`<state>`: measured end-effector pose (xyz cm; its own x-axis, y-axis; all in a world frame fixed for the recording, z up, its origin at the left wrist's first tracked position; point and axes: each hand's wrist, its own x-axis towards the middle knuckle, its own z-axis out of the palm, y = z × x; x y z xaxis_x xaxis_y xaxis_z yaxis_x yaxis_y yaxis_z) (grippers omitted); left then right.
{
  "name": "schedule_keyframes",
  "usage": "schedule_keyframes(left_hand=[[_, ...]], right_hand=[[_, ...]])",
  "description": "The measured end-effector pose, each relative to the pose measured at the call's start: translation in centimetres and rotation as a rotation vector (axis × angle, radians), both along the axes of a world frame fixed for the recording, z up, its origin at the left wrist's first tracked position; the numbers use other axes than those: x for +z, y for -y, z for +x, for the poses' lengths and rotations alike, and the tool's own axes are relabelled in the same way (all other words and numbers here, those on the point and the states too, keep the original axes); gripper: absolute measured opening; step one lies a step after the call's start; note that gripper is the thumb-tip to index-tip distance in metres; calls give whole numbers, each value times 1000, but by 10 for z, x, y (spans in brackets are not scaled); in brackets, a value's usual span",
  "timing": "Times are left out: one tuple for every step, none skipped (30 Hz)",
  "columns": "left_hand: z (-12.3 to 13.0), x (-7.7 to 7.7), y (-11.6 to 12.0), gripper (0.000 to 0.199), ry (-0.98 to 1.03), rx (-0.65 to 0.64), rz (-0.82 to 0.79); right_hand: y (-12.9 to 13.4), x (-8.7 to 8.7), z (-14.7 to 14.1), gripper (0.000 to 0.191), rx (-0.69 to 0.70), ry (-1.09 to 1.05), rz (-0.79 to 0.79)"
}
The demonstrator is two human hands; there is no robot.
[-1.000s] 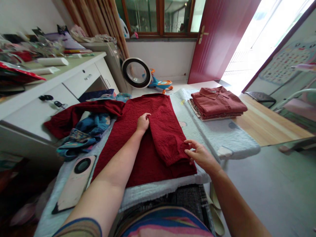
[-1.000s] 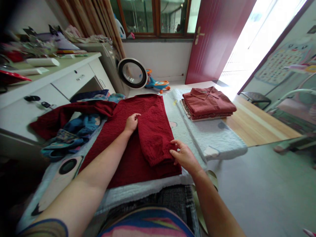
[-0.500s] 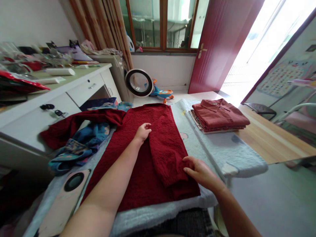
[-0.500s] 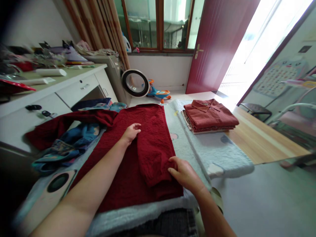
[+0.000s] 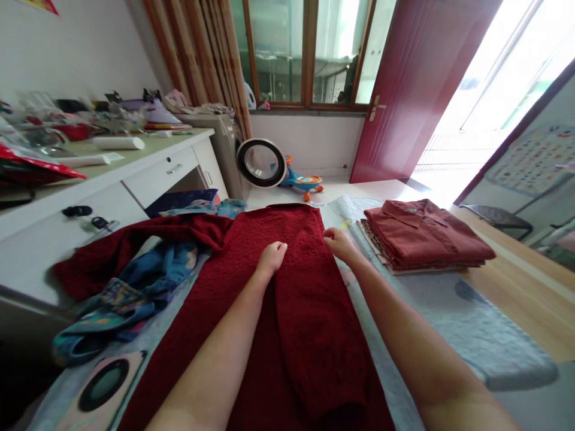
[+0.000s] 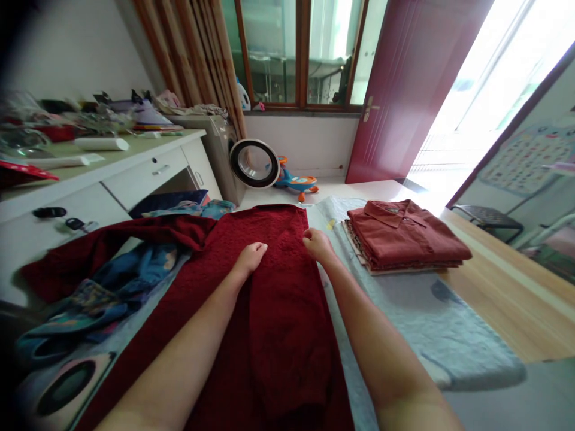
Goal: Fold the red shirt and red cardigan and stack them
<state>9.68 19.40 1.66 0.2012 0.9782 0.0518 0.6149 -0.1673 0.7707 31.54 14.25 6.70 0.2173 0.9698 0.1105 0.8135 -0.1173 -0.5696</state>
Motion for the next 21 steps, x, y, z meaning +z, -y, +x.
schedule_keyframes(left_hand=[[1, -3, 0, 25, -18, 6, 6], [2, -6, 1, 23, -33, 12, 12], [2, -9, 1, 21, -48, 14, 21], [1, -11, 2, 19, -64, 7, 30], [1, -12, 1, 18, -83, -6, 39], [1, -12, 1, 18, -105, -22, 44], [0, -12, 1, 18, -130, -37, 45], [1, -11, 0, 18, -156, -48, 44], [1, -10, 0, 18, -179, -52, 41], [2, -8, -1, 18, -194, -50, 39], [3, -6, -1, 18, -206, -46, 38], [4, -5, -1, 18, -213, -41, 35], [4, -4, -1, 18, -216, -36, 30], [5, -3, -1, 18, -219, -34, 24], [5, -2, -1, 18, -224, -35, 19], [4, -1, -1, 17, -235, -37, 17], [4, -1, -1, 15, -249, -38, 18], [3, -1, -1, 13, -268, -33, 19], [2, -1, -1, 13, -292, -19, 20], [1, -1, 0, 13, -319, 0, 16], [0, 0, 1, 14, -350, 17, 8]], right_hand=[[-18, -3, 0, 24, -15, 10, 4], [-34, -5, -1, 26, -32, 21, 9], [-49, -7, 0, 28, -48, 32, 12], [-63, -9, 0, 29, -65, 42, 13], [-76, -11, 1, 30, -82, 51, 13], [-89, -14, 2, 31, -99, 59, 9], [-100, -16, 3, 31, -117, 66, 3], [-111, -18, 5, 31, -137, 71, -6], [-120, -20, 6, 32, -157, 75, -15], [-129, -23, 6, 33, -178, 79, -26], [-136, -26, 7, 34, -199, 83, -38], [-143, -28, 7, 35, -217, 87, -48], [-148, -31, 7, 36, -234, 90, -56], [-153, -33, 7, 35, -247, 93, -61], [-157, -34, 8, 34, -258, 96, -62], [-160, -36, 8, 31, -268, 97, -58], [-163, -37, 8, 29, -279, 98, -51], [-165, -38, 9, 29, -292, 97, -42], [-166, -40, 10, 30, -306, 96, -32], [-167, -42, 11, 31, -319, 94, -24], [-167, -44, 12, 33, -326, 91, -19]])
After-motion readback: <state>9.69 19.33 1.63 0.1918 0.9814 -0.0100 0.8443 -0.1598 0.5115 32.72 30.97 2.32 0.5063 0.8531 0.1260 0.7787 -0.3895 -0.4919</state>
